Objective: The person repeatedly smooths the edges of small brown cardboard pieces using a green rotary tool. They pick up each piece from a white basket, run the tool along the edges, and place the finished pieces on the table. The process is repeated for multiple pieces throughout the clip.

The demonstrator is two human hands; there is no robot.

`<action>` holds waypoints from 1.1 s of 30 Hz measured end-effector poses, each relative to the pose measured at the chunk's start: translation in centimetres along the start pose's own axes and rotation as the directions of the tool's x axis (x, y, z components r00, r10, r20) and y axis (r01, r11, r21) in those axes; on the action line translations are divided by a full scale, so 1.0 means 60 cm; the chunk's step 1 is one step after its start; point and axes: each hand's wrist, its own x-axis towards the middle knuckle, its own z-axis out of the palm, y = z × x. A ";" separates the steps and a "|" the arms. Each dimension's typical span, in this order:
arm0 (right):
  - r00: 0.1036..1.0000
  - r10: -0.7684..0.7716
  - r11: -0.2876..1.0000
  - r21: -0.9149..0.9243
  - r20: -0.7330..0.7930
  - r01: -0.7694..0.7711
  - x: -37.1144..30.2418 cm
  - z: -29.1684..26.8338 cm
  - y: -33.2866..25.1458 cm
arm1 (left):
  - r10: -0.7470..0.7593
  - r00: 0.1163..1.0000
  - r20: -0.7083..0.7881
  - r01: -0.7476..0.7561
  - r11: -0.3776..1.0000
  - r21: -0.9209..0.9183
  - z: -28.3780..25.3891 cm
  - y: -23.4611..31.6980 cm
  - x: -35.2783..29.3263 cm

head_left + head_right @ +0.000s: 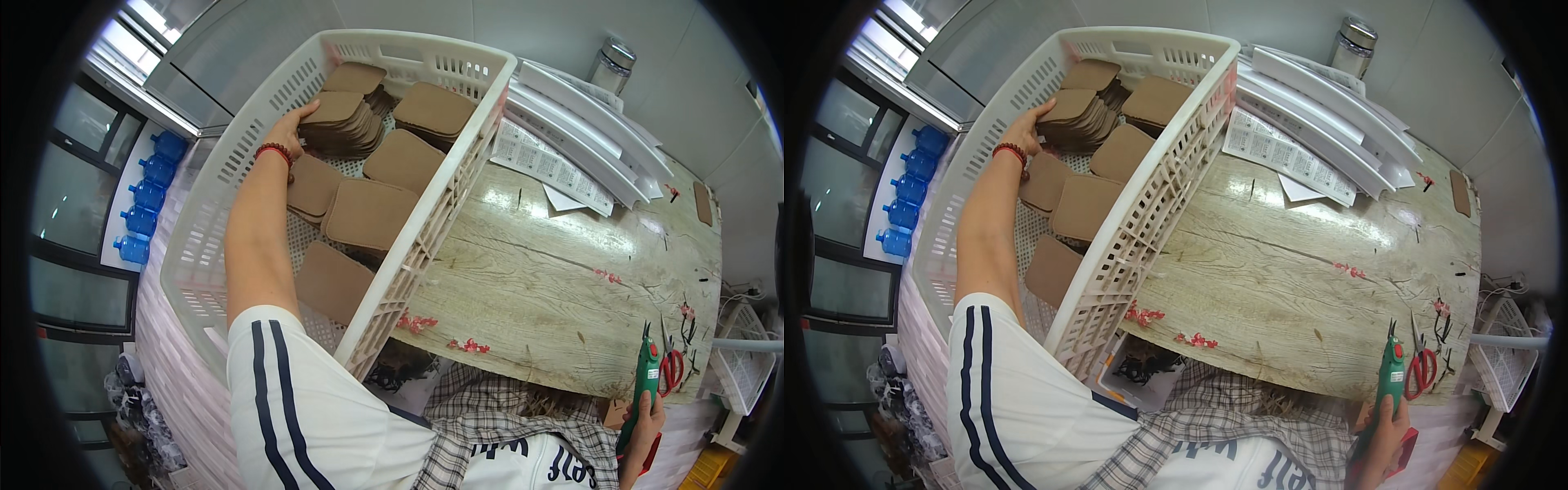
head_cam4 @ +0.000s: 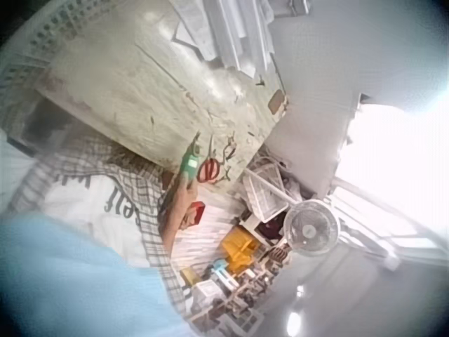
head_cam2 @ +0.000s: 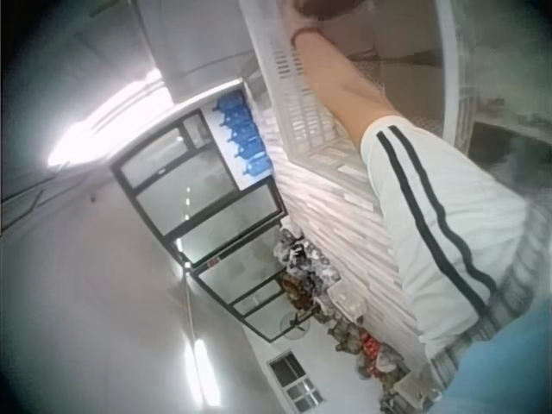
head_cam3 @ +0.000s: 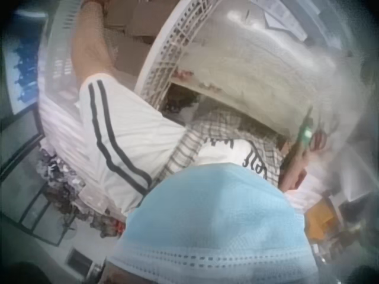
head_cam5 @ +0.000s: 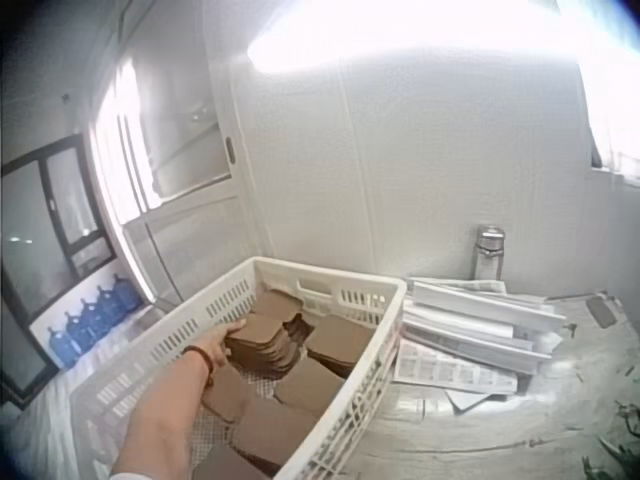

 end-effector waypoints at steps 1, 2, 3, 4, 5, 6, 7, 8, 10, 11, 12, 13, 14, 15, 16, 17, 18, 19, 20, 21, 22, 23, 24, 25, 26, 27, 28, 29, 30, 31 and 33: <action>1.000 -0.002 1.000 0.000 -0.001 0.002 -0.001 -0.001 0.000 | -0.003 0.985 0.171 0.006 1.000 -0.017 -0.005 0.000 -0.012; 1.000 -0.003 1.000 -0.001 -0.001 0.003 -0.001 -0.002 0.000 | -0.009 0.987 0.163 0.010 1.000 -0.009 -0.005 0.001 -0.011; 1.000 -0.004 1.000 -0.001 -0.002 0.004 -0.002 -0.004 0.000 | -0.014 0.988 0.154 0.014 1.000 -0.002 -0.005 0.001 -0.009; 1.000 0.007 1.000 -0.007 0.009 -0.006 -0.003 -0.005 -0.002 | -0.019 0.990 0.143 0.019 1.000 0.006 -0.005 0.003 -0.010; 1.000 0.018 1.000 -0.012 0.020 -0.017 -0.004 -0.008 -0.005 | -0.081 0.983 0.162 0.082 0.997 0.004 -0.007 0.006 -0.012; 0.999 0.029 0.999 -0.017 0.030 -0.028 -0.004 -0.009 -0.007 | -0.084 0.982 0.167 0.088 0.996 -0.018 -0.009 0.008 -0.014; 0.999 0.021 1.000 0.000 0.028 -0.021 -0.006 -0.008 -0.009 | -0.087 0.981 0.175 0.095 0.995 -0.040 -0.004 0.010 -0.028; 1.000 0.013 1.000 0.018 0.024 -0.014 -0.008 -0.006 -0.010 | -0.090 0.979 0.183 0.103 0.993 -0.062 -0.002 0.011 -0.037; 1.000 0.012 1.000 0.024 0.026 -0.012 -0.010 -0.007 -0.010 | -0.107 0.973 0.204 0.127 0.988 -0.087 -0.003 0.010 -0.028; 0.999 0.018 1.000 0.012 0.030 -0.018 -0.009 -0.009 -0.010 | -0.115 0.967 0.227 0.139 0.986 -0.096 -0.006 0.010 -0.029; 0.999 0.024 1.000 0.000 0.034 -0.024 -0.009 -0.011 -0.010 | -0.122 0.961 0.250 0.152 0.983 -0.104 -0.009 0.010 -0.028; 0.999 0.029 1.000 0.004 0.032 -0.029 -0.011 -0.013 -0.011 | -0.125 0.960 0.249 0.157 0.981 -0.113 -0.006 0.012 -0.032; 0.999 0.035 0.999 0.008 0.030 -0.035 -0.012 -0.014 -0.012 | -0.124 0.970 0.209 0.147 0.984 -0.100 -0.003 0.013 -0.037; 0.999 0.040 0.999 0.012 0.027 -0.040 -0.014 -0.016 -0.014 | -0.122 0.978 0.168 0.138 0.987 -0.086 0.001 0.014 -0.042; 0.999 0.046 0.999 0.015 0.020 -0.046 -0.017 -0.018 -0.015 | -0.121 0.984 0.132 0.131 0.989 -0.071 0.013 0.015 -0.060; 0.999 0.039 0.999 0.021 0.019 -0.040 -0.018 -0.020 -0.017 | -0.076 0.993 0.088 0.081 0.995 -0.051 0.022 0.017 -0.087; 0.999 0.032 0.999 0.027 0.018 -0.033 -0.020 -0.023 -0.018 | -0.069 0.994 0.086 0.076 0.994 -0.082 0.023 0.016 -0.087; 0.999 0.025 0.999 0.034 0.023 -0.025 -0.020 -0.024 -0.019 | -0.060 0.995 0.077 0.068 0.991 -0.113 0.017 0.015 -0.085; 0.999 0.020 0.999 0.025 0.040 -0.021 -0.018 -0.029 -0.017 | -0.051 0.996 0.068 0.060 0.988 -0.145 0.009 0.013 -0.080; 0.998 0.016 1.000 0.016 0.056 -0.016 -0.014 -0.036 -0.013 | -0.074 0.993 0.089 0.089 0.981 -0.173 -0.004 0.014 -0.067; 0.997 0.013 1.000 0.006 0.072 -0.014 -0.013 -0.040 -0.010 | -0.063 0.996 0.061 0.073 0.982 -0.172 -0.016 0.013 -0.058; 0.997 0.010 1.000 0.019 0.074 -0.011 -0.013 -0.040 -0.009 | -0.049 0.998 0.032 0.054 0.984 -0.170 -0.025 0.015 -0.052; 0.997 0.006 0.999 0.032 0.076 -0.009 -0.014 -0.040 -0.009 | -0.035 0.999 0.004 0.035 0.985 -0.168 -0.035 0.019 -0.047; 0.997 0.005 0.999 0.044 0.076 -0.008 -0.015 -0.039 -0.009 | -0.020 0.999 0.032 0.026 0.980 -0.199 -0.044 0.023 -0.041; 0.997 -0.008 0.999 0.047 0.072 0.005 -0.016 -0.040 -0.006 | -0.007 0.998 0.058 0.020 0.973 -0.228 -0.054 0.027 -0.037; 0.998 -0.021 0.999 0.050 0.067 0.018 -0.014 -0.040 -0.001 | 0.008 0.996 0.085 0.015 0.966 -0.257 -0.066 0.033 -0.035; 0.998 -0.030 0.998 0.054 0.059 0.026 -0.016 -0.043 0.003 | 0.022 0.993 0.115 0.011 0.960 -0.281 -0.078 0.040 -0.027; 0.993 -0.008 1.000 0.024 0.119 0.005 -0.013 -0.047 -0.004 | 0.051 0.993 0.110 -0.015 0.952 -0.305 -0.116 0.057 -0.009; 0.997 -0.002 0.998 0.064 0.077 -0.003 -0.019 -0.044 -0.008 | 0.118 0.981 0.153 -0.062 0.942 -0.330 -0.108 0.076 -0.011; 1.000 0.007 0.995 0.097 0.026 -0.009 -0.029 -0.041 -0.011 | 0.176 0.964 0.202 -0.095 0.929 -0.357 -0.097 0.092 -0.018; 1.000 -0.024 0.995 0.100 0.017 0.022 -0.028 -0.050 0.001 | 0.356 0.899 0.256 -0.251 0.896 -0.366 -0.104 0.153 -0.053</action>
